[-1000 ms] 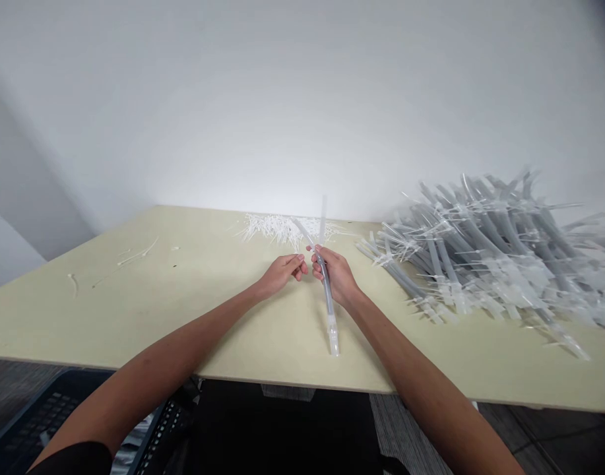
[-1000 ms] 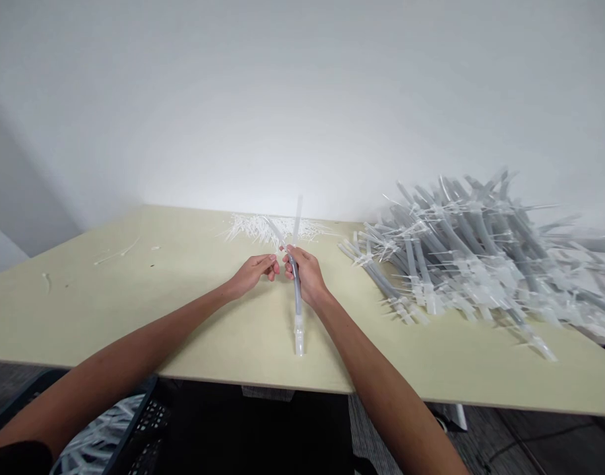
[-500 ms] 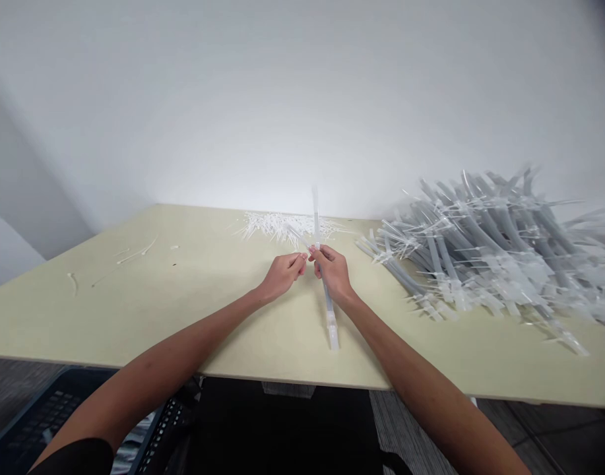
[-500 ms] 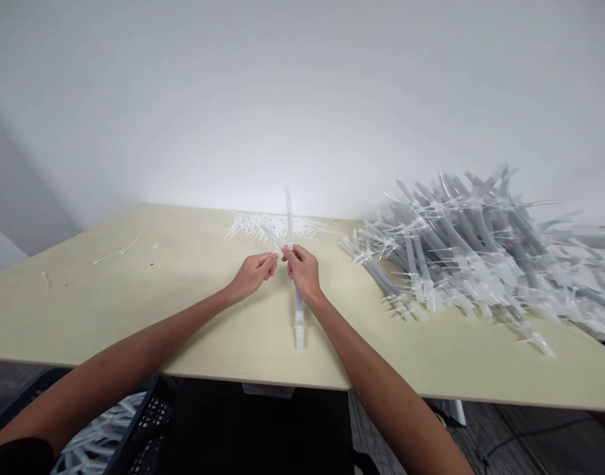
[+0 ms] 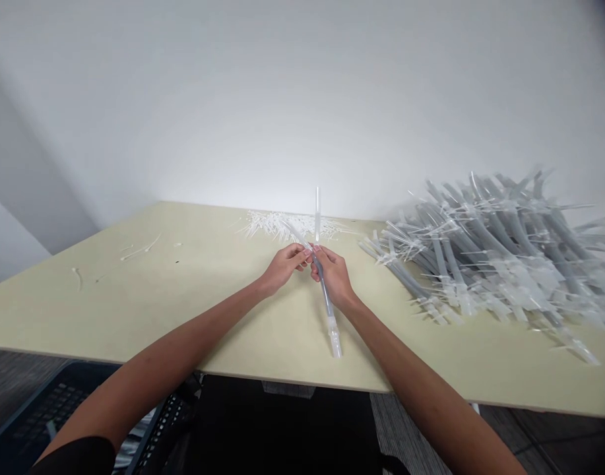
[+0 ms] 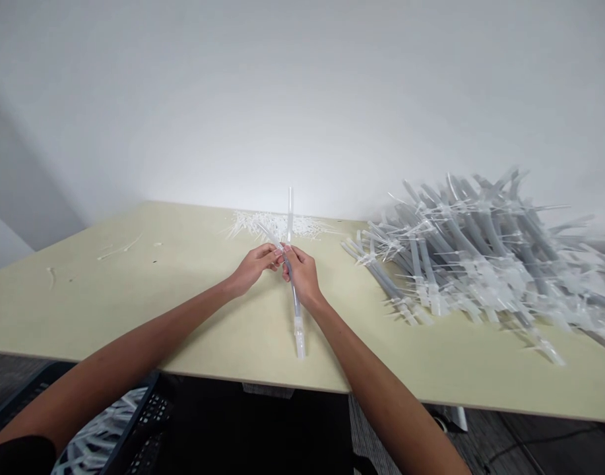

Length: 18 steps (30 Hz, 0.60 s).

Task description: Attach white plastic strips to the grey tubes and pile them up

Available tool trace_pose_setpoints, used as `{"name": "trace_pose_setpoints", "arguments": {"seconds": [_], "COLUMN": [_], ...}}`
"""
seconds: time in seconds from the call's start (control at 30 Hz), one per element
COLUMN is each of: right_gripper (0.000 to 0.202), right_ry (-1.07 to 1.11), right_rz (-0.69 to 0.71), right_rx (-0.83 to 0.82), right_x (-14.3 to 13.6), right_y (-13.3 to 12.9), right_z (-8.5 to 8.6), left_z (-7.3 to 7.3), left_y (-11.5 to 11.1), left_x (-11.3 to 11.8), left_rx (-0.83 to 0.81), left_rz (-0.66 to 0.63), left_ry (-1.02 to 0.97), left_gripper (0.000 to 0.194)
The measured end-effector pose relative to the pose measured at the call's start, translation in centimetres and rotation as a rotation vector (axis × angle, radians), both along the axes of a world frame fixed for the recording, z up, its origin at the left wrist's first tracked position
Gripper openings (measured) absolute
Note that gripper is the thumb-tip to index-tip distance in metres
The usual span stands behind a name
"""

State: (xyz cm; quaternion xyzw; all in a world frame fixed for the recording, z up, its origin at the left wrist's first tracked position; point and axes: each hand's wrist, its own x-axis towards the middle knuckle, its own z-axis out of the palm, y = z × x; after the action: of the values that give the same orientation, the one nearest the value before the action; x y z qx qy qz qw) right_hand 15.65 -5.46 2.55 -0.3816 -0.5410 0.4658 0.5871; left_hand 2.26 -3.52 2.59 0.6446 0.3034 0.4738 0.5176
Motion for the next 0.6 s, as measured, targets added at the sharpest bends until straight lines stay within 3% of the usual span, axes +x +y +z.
{"name": "trace_pose_setpoints", "arguments": {"seconds": [0.2,0.6], "right_gripper": [0.035,0.036], "right_ry": [0.036,0.176], "right_rz": [0.033,0.09], "right_rx": [-0.02,-0.123], "right_x": [-0.03,-0.26], "right_y": [-0.08,-0.17], "right_z": [0.07,0.33], "left_z": [0.32,-0.56], "left_y": [-0.39,-0.26], "left_x": [0.07,0.62], "left_rx": [0.061,0.04], "left_rz": [-0.007,0.001], "left_ry": [-0.031,-0.107], "left_gripper": [0.026,0.025]}}
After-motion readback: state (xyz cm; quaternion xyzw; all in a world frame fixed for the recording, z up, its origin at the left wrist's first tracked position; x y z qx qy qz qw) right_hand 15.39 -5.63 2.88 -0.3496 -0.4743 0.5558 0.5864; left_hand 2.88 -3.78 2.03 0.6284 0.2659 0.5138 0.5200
